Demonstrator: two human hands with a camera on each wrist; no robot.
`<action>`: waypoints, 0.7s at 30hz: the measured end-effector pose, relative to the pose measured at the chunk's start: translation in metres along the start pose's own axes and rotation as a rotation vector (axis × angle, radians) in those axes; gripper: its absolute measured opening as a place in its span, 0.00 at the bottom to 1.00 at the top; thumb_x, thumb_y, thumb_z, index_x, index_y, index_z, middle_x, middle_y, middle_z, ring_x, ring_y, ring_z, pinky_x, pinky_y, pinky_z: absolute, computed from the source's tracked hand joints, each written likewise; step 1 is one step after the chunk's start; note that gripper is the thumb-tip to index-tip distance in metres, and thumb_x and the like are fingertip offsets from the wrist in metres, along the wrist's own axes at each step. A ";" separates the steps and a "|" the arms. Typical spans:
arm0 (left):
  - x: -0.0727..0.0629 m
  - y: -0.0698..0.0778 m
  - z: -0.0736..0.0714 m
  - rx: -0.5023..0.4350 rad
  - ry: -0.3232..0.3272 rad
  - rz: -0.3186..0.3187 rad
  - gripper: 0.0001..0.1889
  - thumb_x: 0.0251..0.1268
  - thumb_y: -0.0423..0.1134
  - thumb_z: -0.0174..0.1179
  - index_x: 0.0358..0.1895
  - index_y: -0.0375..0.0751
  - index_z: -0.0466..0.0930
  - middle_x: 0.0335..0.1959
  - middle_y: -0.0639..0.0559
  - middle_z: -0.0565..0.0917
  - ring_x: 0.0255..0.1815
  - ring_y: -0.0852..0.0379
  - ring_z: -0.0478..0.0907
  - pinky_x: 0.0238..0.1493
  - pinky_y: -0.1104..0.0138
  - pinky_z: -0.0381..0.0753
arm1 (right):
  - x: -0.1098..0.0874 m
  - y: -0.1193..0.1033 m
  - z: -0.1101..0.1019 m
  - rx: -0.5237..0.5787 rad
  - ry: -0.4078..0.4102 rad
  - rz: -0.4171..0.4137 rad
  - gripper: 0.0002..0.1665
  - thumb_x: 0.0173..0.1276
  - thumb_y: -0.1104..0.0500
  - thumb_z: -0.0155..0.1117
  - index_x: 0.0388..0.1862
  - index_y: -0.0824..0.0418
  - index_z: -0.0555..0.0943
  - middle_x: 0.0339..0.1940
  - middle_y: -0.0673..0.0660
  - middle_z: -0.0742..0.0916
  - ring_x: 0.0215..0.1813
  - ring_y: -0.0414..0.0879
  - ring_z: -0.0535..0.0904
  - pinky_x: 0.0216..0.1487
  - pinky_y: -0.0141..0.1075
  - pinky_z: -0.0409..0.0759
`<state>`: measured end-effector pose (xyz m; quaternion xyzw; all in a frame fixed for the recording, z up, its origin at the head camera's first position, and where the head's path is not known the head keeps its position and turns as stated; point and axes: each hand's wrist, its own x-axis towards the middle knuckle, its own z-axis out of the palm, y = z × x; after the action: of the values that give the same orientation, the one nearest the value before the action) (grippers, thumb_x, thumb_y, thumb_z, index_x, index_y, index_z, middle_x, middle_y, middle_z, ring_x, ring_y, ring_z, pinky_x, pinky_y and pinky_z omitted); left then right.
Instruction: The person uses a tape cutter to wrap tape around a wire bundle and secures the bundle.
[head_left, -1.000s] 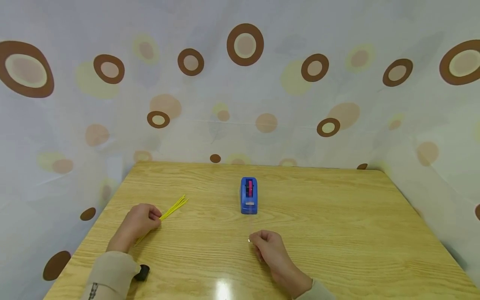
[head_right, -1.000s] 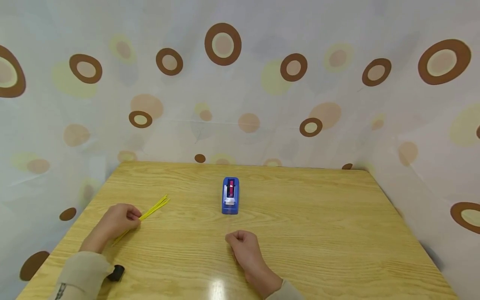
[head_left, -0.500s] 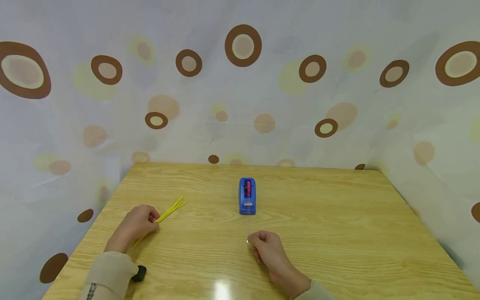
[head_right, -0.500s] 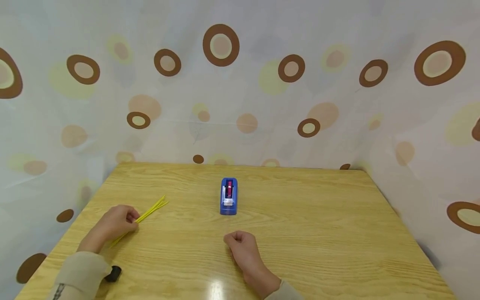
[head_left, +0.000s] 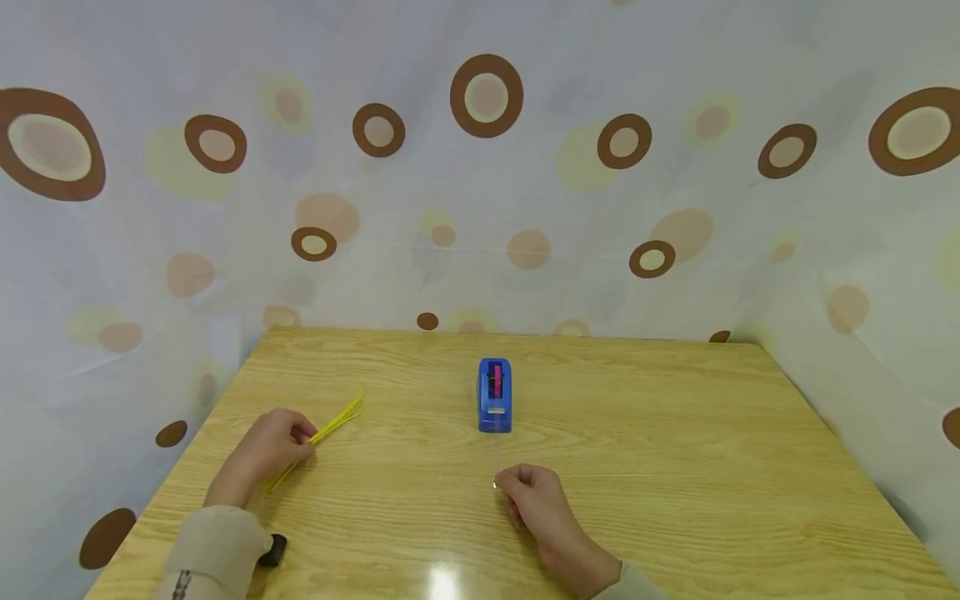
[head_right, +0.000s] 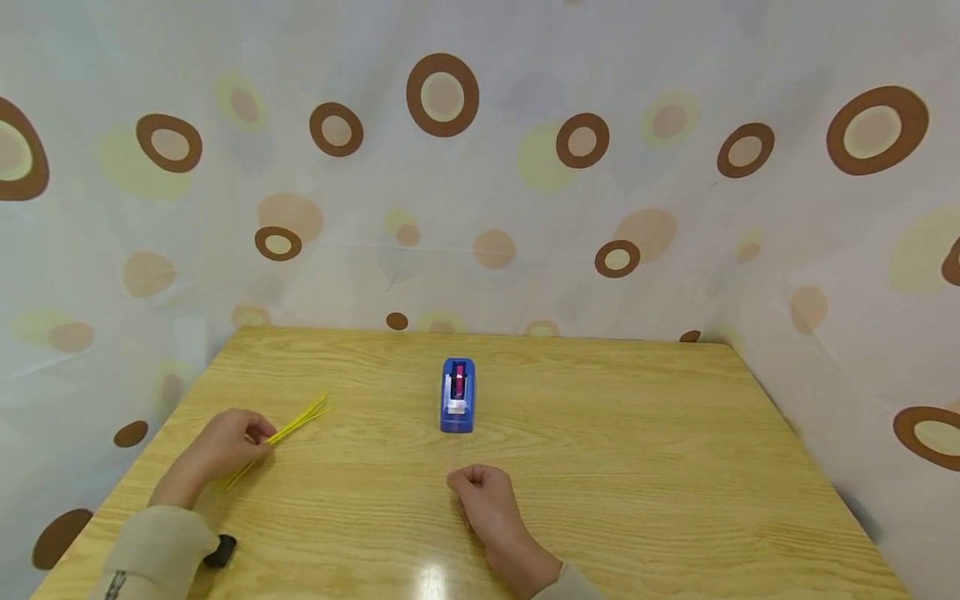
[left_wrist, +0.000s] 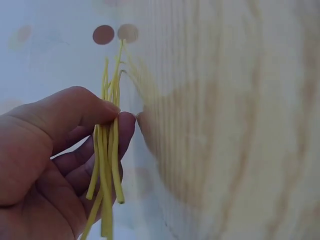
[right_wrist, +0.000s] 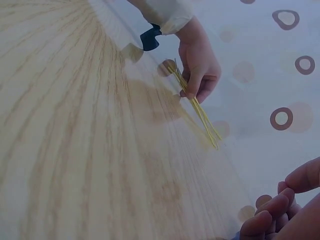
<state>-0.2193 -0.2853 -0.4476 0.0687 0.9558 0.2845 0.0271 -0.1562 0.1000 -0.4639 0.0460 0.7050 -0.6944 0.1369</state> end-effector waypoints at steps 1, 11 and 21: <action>0.000 -0.001 0.001 -0.004 0.001 -0.001 0.08 0.53 0.28 0.66 0.37 0.32 0.85 0.31 0.51 0.81 0.32 0.54 0.75 0.37 0.58 0.77 | 0.000 0.000 0.000 -0.001 0.000 0.001 0.12 0.72 0.61 0.59 0.35 0.71 0.79 0.20 0.51 0.74 0.21 0.40 0.66 0.22 0.29 0.65; -0.003 -0.005 0.000 -0.008 0.040 -0.003 0.10 0.63 0.29 0.62 0.46 0.29 0.86 0.42 0.38 0.85 0.45 0.40 0.81 0.46 0.48 0.79 | 0.001 0.001 0.000 -0.004 0.002 -0.005 0.12 0.72 0.61 0.59 0.34 0.70 0.78 0.20 0.51 0.74 0.21 0.41 0.66 0.22 0.30 0.66; -0.008 -0.004 -0.001 -0.047 0.032 -0.006 0.13 0.68 0.28 0.58 0.53 0.25 0.82 0.52 0.31 0.82 0.45 0.39 0.81 0.40 0.54 0.81 | 0.002 0.003 0.002 -0.003 0.011 0.008 0.11 0.72 0.60 0.60 0.34 0.69 0.79 0.19 0.51 0.74 0.21 0.41 0.65 0.22 0.30 0.65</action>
<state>-0.2124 -0.2904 -0.4487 0.0607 0.9493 0.3080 0.0142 -0.1570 0.0981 -0.4675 0.0524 0.7065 -0.6925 0.1360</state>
